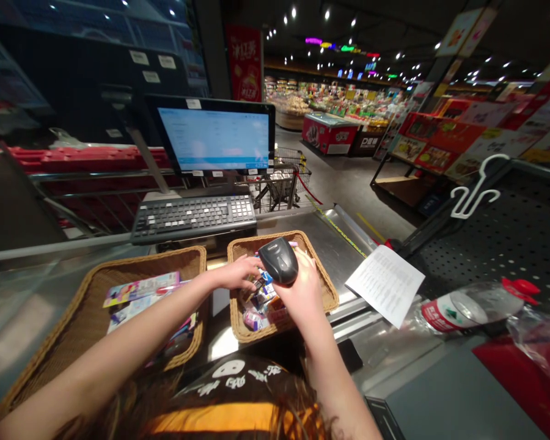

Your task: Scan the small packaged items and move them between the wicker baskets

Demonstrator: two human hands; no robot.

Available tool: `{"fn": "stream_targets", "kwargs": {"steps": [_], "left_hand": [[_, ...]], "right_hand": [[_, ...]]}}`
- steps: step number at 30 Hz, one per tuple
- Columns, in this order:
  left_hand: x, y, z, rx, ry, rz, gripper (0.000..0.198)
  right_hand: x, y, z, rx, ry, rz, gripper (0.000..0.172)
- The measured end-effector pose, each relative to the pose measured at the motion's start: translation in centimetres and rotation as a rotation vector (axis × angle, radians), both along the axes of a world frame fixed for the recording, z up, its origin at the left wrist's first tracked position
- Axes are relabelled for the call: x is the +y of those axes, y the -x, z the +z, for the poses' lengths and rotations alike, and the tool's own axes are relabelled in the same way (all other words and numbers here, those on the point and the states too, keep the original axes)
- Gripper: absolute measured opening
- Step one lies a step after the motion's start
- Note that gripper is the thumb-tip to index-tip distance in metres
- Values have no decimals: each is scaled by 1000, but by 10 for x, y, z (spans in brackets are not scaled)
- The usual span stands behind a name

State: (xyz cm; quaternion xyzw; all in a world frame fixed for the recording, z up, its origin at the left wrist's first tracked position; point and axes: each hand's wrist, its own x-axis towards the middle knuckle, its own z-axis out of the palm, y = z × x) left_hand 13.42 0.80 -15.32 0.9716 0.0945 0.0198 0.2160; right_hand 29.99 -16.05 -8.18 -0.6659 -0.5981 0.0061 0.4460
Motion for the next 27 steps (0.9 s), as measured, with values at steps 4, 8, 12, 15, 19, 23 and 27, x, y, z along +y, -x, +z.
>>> {"fn": "stream_targets", "kwargs": {"steps": [4,8,12,15,19,23,27], "left_hand": [[-20,-27,-14,134,-147,31,13],[-41,-41,-25,87,-311,219,25],[-46,-29,-27,93,-425,290,23],[-40,-25,-30,182,-408,250,20],[-30,-34,-41,268,-353,277,15],[-27,-44,-47,273,-345,318,22],[-30,-43,-32,178,-353,344,18]], "right_hand": [[3,3,-1,0,-16,6,44],[0,2,1,-2,-13,-1,48],[-4,-3,0,-27,-21,-11,47],[-4,-5,-1,-35,-9,-7,43],[-2,-6,1,-16,5,-3,47],[-2,-8,4,-8,21,7,48],[-2,-12,2,-2,26,4,48]]}}
